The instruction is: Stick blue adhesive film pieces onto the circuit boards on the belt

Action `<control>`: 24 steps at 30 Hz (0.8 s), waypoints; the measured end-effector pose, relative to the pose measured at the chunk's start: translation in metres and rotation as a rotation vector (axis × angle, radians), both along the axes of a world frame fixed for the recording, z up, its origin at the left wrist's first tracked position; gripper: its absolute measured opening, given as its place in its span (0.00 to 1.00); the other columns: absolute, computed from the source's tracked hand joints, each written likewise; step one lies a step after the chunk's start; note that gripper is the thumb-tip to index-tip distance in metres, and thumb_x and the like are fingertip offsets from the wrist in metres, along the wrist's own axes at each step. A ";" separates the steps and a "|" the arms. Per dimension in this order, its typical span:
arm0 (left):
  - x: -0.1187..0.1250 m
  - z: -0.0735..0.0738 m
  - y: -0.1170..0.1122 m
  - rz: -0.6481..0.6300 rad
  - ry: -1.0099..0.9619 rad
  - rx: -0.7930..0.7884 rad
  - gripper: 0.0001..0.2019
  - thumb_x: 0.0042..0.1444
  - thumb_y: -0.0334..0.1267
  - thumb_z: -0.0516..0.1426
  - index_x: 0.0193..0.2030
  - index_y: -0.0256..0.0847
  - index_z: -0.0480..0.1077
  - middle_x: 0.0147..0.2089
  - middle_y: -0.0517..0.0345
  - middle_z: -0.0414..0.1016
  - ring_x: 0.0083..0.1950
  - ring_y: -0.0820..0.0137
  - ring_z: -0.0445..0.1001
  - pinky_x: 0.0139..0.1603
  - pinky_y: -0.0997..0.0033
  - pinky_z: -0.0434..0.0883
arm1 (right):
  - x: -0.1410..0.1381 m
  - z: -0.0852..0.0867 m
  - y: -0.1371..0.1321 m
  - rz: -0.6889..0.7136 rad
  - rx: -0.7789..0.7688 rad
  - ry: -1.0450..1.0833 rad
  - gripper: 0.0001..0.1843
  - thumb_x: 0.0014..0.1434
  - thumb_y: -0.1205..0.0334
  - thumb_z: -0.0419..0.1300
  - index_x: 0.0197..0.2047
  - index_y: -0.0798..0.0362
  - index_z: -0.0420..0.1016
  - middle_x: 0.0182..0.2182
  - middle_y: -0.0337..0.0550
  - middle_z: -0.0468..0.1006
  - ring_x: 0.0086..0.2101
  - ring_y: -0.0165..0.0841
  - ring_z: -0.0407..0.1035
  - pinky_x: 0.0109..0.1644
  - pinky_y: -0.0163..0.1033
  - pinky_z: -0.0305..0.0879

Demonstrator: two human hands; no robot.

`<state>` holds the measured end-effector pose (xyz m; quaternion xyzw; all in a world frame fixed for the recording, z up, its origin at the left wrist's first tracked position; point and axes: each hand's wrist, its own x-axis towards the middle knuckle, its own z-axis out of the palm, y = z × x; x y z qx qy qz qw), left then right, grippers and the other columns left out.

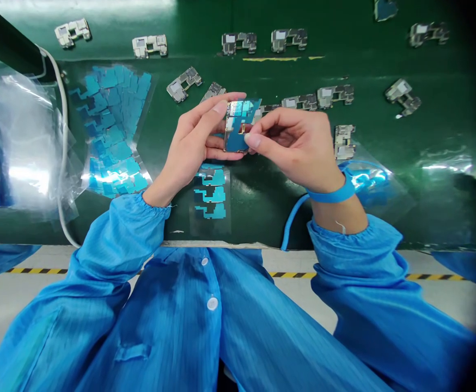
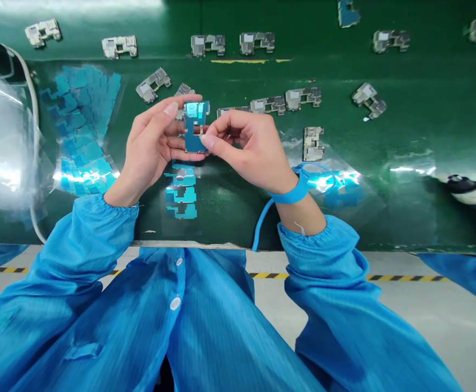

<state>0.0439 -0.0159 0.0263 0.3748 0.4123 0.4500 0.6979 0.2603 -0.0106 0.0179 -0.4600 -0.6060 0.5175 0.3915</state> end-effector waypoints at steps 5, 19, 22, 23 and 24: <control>-0.001 -0.001 -0.001 -0.025 -0.001 0.054 0.18 0.78 0.48 0.59 0.65 0.42 0.80 0.50 0.50 0.89 0.46 0.56 0.91 0.49 0.56 0.91 | 0.001 0.001 0.000 -0.030 -0.047 0.015 0.18 0.58 0.47 0.84 0.36 0.48 0.84 0.38 0.42 0.82 0.50 0.45 0.82 0.55 0.50 0.84; -0.001 -0.002 -0.002 -0.035 0.011 0.047 0.20 0.77 0.49 0.60 0.68 0.42 0.79 0.49 0.50 0.89 0.45 0.57 0.90 0.51 0.56 0.90 | 0.000 -0.007 0.002 0.005 0.084 -0.043 0.18 0.65 0.44 0.78 0.36 0.48 0.85 0.36 0.40 0.83 0.38 0.35 0.77 0.51 0.47 0.80; -0.001 -0.002 -0.001 -0.034 0.001 0.041 0.21 0.76 0.50 0.61 0.67 0.43 0.80 0.49 0.50 0.89 0.47 0.55 0.90 0.52 0.54 0.90 | 0.000 -0.007 0.003 -0.013 0.039 -0.029 0.18 0.61 0.44 0.81 0.35 0.47 0.84 0.36 0.41 0.82 0.41 0.38 0.79 0.53 0.47 0.81; -0.001 -0.002 -0.001 -0.032 -0.005 0.035 0.21 0.75 0.51 0.63 0.67 0.43 0.80 0.49 0.49 0.89 0.47 0.54 0.90 0.52 0.54 0.90 | 0.000 -0.006 0.003 -0.023 0.004 -0.017 0.19 0.59 0.45 0.83 0.35 0.47 0.84 0.36 0.41 0.82 0.44 0.40 0.80 0.54 0.48 0.83; -0.001 -0.002 -0.001 -0.030 -0.011 0.029 0.22 0.74 0.51 0.64 0.67 0.42 0.80 0.49 0.49 0.89 0.47 0.54 0.90 0.52 0.53 0.90 | 0.000 -0.006 0.002 -0.032 -0.024 -0.004 0.19 0.57 0.46 0.84 0.35 0.47 0.83 0.37 0.41 0.82 0.46 0.42 0.81 0.56 0.49 0.83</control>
